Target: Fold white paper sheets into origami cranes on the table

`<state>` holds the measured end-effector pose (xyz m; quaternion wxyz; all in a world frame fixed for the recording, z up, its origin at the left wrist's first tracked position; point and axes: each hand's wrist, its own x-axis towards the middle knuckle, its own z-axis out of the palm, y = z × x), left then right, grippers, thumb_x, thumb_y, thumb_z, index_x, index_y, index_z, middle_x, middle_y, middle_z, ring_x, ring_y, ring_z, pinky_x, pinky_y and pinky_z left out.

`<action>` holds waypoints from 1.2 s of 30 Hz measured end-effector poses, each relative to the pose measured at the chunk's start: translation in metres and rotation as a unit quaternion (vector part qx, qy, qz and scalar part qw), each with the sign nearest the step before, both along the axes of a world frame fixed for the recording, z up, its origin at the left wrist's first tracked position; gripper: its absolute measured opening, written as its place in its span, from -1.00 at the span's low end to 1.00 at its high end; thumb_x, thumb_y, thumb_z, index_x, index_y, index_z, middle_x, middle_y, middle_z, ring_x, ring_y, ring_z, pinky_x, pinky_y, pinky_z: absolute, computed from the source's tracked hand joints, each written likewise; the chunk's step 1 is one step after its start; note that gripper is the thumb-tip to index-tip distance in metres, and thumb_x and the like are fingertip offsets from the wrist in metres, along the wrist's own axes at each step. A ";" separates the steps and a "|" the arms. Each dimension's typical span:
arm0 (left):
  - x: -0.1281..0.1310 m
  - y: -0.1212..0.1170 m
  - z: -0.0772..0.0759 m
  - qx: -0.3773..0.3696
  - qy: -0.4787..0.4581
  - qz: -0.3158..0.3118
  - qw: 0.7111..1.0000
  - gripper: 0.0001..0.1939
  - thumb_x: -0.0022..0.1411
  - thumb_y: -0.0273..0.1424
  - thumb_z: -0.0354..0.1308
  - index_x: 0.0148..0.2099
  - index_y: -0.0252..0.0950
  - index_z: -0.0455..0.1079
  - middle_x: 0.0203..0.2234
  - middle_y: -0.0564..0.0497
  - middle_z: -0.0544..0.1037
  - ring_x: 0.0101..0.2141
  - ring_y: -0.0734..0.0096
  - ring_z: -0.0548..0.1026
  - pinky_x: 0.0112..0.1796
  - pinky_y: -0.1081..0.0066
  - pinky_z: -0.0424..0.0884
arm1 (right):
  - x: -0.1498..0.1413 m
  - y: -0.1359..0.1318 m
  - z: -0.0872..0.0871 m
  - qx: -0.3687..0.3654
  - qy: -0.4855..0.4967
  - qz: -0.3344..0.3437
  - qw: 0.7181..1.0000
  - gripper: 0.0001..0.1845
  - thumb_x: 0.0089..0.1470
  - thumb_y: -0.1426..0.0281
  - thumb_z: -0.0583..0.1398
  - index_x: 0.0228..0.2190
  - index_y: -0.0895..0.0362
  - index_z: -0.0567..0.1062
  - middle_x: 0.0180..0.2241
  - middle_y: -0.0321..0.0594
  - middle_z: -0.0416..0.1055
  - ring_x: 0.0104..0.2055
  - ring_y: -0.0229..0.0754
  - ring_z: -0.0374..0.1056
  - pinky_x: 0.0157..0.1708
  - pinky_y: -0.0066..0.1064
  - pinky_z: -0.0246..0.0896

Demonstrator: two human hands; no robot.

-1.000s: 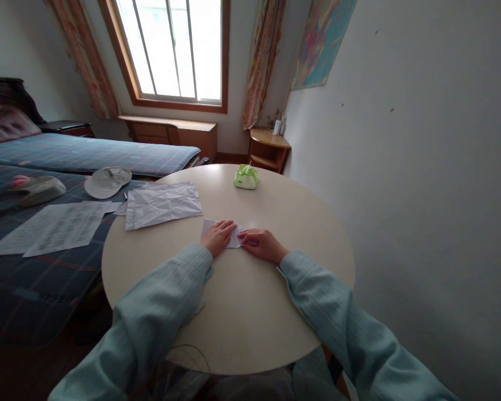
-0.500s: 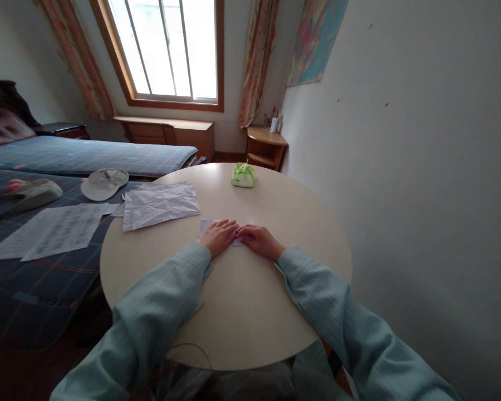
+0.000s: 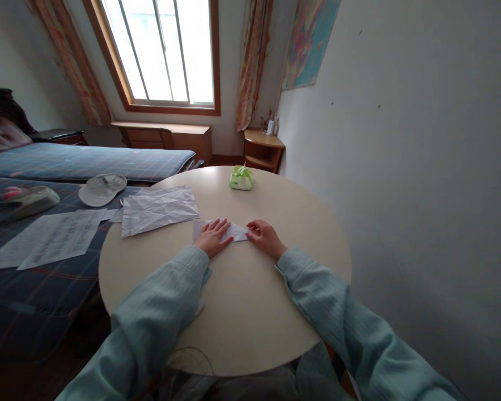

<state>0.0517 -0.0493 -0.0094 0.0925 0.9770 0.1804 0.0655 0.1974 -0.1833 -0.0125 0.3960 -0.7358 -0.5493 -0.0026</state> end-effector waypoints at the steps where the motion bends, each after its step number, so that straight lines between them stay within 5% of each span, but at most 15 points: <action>1: -0.001 -0.001 -0.001 0.000 0.002 -0.009 1.000 -0.43 0.12 -0.06 -0.23 0.15 -0.15 -0.04 0.14 0.06 0.01 0.13 0.26 -0.07 0.06 0.15 -0.09 | -0.001 0.000 0.000 -0.006 -0.019 0.003 1.000 -0.80 -0.17 0.41 0.18 -0.38 0.20 0.42 -0.40 -0.17 0.37 -0.37 -0.25 0.26 -0.30 -0.37 0.19; 5: -0.001 -0.003 -0.004 0.004 -0.018 -0.041 0.999 -0.46 0.13 -0.08 -0.19 0.12 -0.16 0.03 0.12 0.03 0.07 0.12 0.24 -0.03 0.05 0.15 -0.05 | -0.006 -0.001 0.001 -0.016 -0.027 0.067 0.997 -0.72 -0.19 0.32 0.21 -0.34 0.15 0.42 -0.38 -0.19 0.39 -0.30 -0.22 0.25 -0.24 -0.34 0.16; 10: 0.001 -0.004 -0.006 0.022 -0.087 -0.085 0.992 -0.57 0.12 -0.22 -0.08 0.04 -0.23 0.18 0.00 -0.07 0.26 0.01 0.25 0.17 -0.01 0.22 0.10 | -0.004 -0.001 -0.002 0.012 0.145 0.098 0.984 -0.63 -0.22 0.41 0.21 -0.26 0.15 0.35 -0.31 -0.21 0.38 -0.29 -0.28 0.29 -0.24 -0.38 0.20; 19: -0.003 -0.013 0.000 0.003 -0.127 -0.110 0.986 -0.45 0.07 -0.43 -0.06 0.14 -0.31 -0.02 0.05 -0.12 0.19 0.02 0.26 0.16 -0.02 0.25 0.14 | -0.009 0.001 0.000 0.056 0.341 0.145 0.927 -0.55 -0.31 0.42 0.24 -0.26 0.11 0.31 -0.27 -0.24 0.33 -0.36 -0.32 0.30 -0.36 -0.42 0.24; 26: -0.005 -0.019 0.001 -0.019 -0.133 -0.116 0.984 -0.31 0.01 -0.18 0.03 0.15 -0.35 -0.04 0.05 -0.17 0.19 0.02 0.14 0.16 -0.02 0.18 0.14 | -0.013 -0.004 0.012 0.076 0.442 0.159 0.880 -0.68 -0.15 0.29 0.16 -0.28 0.11 0.35 -0.28 -0.23 0.37 -0.23 -0.25 0.30 -0.16 -0.34 0.15; 29: -0.004 -0.019 0.000 -0.056 -0.152 -0.092 0.983 -0.52 0.07 -0.32 -0.01 0.06 -0.30 0.14 -0.04 -0.12 0.31 -0.03 0.22 0.24 -0.06 0.26 0.19 | -0.011 -0.002 0.010 0.066 0.490 0.164 0.854 -0.70 -0.05 0.21 0.05 -0.30 0.12 0.36 -0.31 -0.20 0.39 -0.28 -0.25 0.33 -0.19 -0.31 0.15; 31: -0.003 -0.018 -0.001 -0.107 -0.183 -0.044 0.976 -0.66 0.09 -0.39 -0.05 -0.05 -0.27 0.27 -0.14 -0.09 0.41 -0.10 0.25 0.33 -0.10 0.29 0.23 | -0.009 0.001 0.006 0.069 0.481 0.141 0.862 -0.72 -0.10 0.23 0.10 -0.33 0.13 0.37 -0.32 -0.20 0.39 -0.29 -0.24 0.33 -0.22 -0.32 0.16; 34: 0.002 -0.017 0.001 -0.252 -0.279 0.094 0.922 -0.75 0.09 -0.35 -0.05 -0.30 -0.35 0.40 -0.39 -0.10 0.51 -0.27 0.21 0.43 -0.21 0.29 0.30 | -0.006 0.004 0.003 0.100 0.442 0.096 0.886 -0.67 -0.24 0.31 0.21 -0.33 0.12 0.35 -0.27 -0.20 0.37 -0.24 -0.24 0.29 -0.19 -0.33 0.14; 36: 0.005 -0.017 0.006 -0.403 -0.374 0.158 0.820 -0.77 0.07 -0.34 -0.01 -0.39 -0.40 0.39 -0.47 -0.09 0.51 -0.33 0.24 0.44 -0.27 0.33 0.33 | -0.005 0.005 0.002 0.113 0.435 0.071 0.890 -0.63 -0.24 0.28 0.21 -0.30 0.11 0.33 -0.21 -0.19 0.34 -0.19 -0.24 0.26 -0.16 -0.34 0.11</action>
